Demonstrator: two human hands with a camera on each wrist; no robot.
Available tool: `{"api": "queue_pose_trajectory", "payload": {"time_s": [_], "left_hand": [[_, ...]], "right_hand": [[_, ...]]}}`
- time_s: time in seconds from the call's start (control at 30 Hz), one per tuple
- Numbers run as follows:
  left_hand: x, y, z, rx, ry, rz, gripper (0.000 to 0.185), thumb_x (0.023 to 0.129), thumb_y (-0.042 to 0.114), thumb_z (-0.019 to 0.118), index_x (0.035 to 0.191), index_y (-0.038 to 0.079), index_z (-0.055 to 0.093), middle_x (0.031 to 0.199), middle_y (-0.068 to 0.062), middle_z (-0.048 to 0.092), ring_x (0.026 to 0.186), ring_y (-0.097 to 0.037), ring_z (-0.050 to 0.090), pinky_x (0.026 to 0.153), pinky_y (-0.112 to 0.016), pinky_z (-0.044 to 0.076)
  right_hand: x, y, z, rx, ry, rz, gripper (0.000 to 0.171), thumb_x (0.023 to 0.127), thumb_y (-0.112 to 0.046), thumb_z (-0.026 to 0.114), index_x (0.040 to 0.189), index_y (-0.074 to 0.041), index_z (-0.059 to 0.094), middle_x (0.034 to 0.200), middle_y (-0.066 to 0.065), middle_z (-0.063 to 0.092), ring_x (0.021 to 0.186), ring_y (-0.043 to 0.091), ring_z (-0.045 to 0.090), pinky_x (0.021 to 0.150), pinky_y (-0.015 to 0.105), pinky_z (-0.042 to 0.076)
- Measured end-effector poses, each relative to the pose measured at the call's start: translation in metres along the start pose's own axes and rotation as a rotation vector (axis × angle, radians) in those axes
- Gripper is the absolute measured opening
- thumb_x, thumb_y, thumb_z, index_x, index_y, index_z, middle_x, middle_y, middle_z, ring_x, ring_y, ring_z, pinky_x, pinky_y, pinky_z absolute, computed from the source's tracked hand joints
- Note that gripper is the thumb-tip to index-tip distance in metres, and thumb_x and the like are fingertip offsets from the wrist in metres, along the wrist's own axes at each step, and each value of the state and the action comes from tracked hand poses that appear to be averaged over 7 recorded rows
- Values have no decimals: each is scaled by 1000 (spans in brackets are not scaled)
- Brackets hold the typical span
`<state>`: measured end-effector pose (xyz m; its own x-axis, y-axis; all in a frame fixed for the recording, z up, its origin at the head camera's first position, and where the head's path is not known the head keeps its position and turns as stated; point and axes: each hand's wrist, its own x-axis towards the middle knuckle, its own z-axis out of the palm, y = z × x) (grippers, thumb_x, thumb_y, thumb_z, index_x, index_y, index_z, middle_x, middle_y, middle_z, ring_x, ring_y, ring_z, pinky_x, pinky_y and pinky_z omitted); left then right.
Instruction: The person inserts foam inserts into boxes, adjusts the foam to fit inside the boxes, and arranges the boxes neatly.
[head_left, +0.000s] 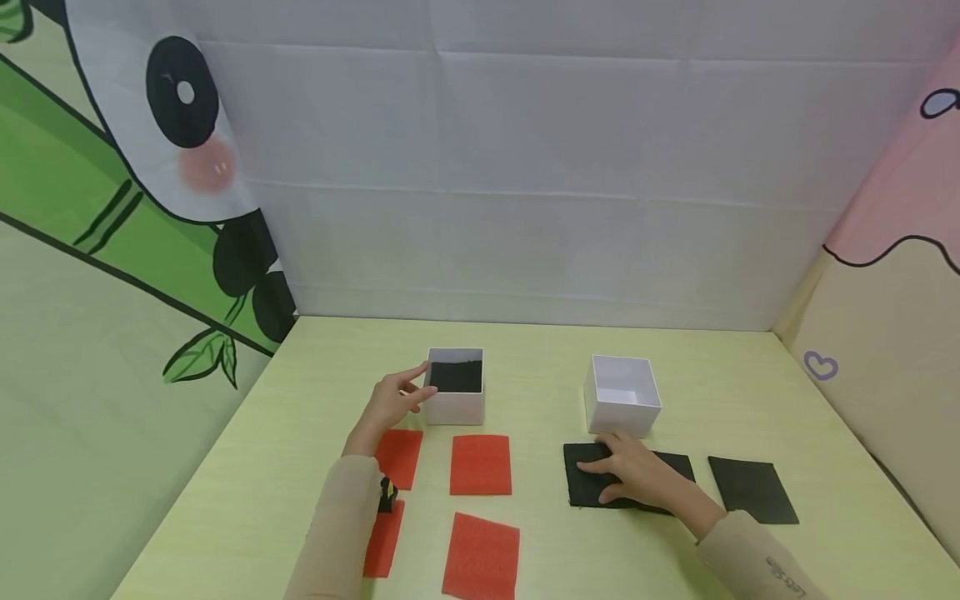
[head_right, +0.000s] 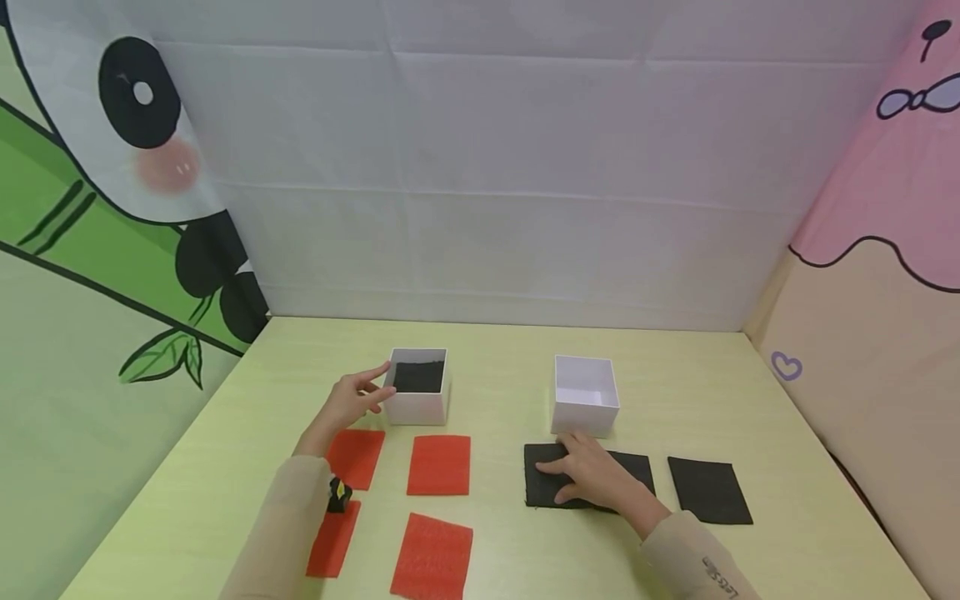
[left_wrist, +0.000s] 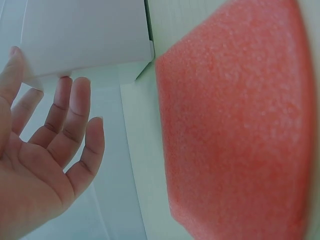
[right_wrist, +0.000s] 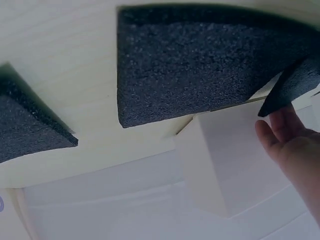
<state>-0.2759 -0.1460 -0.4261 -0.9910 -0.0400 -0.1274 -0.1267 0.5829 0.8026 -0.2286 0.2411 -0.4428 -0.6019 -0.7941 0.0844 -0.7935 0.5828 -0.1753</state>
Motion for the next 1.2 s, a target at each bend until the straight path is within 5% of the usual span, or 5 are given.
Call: {"api": "queue_pose_trajectory", "payload": {"time_s": [0.27,0.53,0.9,1.03,1.2], "left_hand": [[0,0,0,-12,1,9,62,81,31,65,136,22,39,91,-10,57,70,-19,56,64,-31,38],[1,-2,1,-16,-3,-3,63,81,33,65,137,23,38,93,-10,57,71,-19,57,68,-32,39],[1,-2,1,-19,2,-11,63,81,34,65,137,24,38,94,-10,57,71,-18,56,68,-31,39],[0,-2,1,-22,4,-4,63,81,34,65,137,23,38,93,-9,57,71,-19,57,68,-31,39],[-2,-1,1,-23,4,3,62,82,31,65,137,23,38,92,-9,57,72,-22,58,68,-31,39]], "right_hand": [[-1,-1,1,63,45,19,52,62,-28,78,110,-13,66,106,16,43,90,22,39,73,34,36],[-1,-2,-6,213,22,138,51,62,-2,77,111,-3,64,119,28,37,107,37,40,79,42,42],[-2,3,-13,271,94,127,42,67,14,67,107,2,64,97,15,55,88,28,52,70,34,45],[-2,7,-15,449,115,147,39,71,13,64,109,4,62,91,15,61,71,18,55,61,29,44],[0,9,-18,732,140,238,41,70,15,56,110,7,60,85,17,59,46,4,26,44,20,29]]}}
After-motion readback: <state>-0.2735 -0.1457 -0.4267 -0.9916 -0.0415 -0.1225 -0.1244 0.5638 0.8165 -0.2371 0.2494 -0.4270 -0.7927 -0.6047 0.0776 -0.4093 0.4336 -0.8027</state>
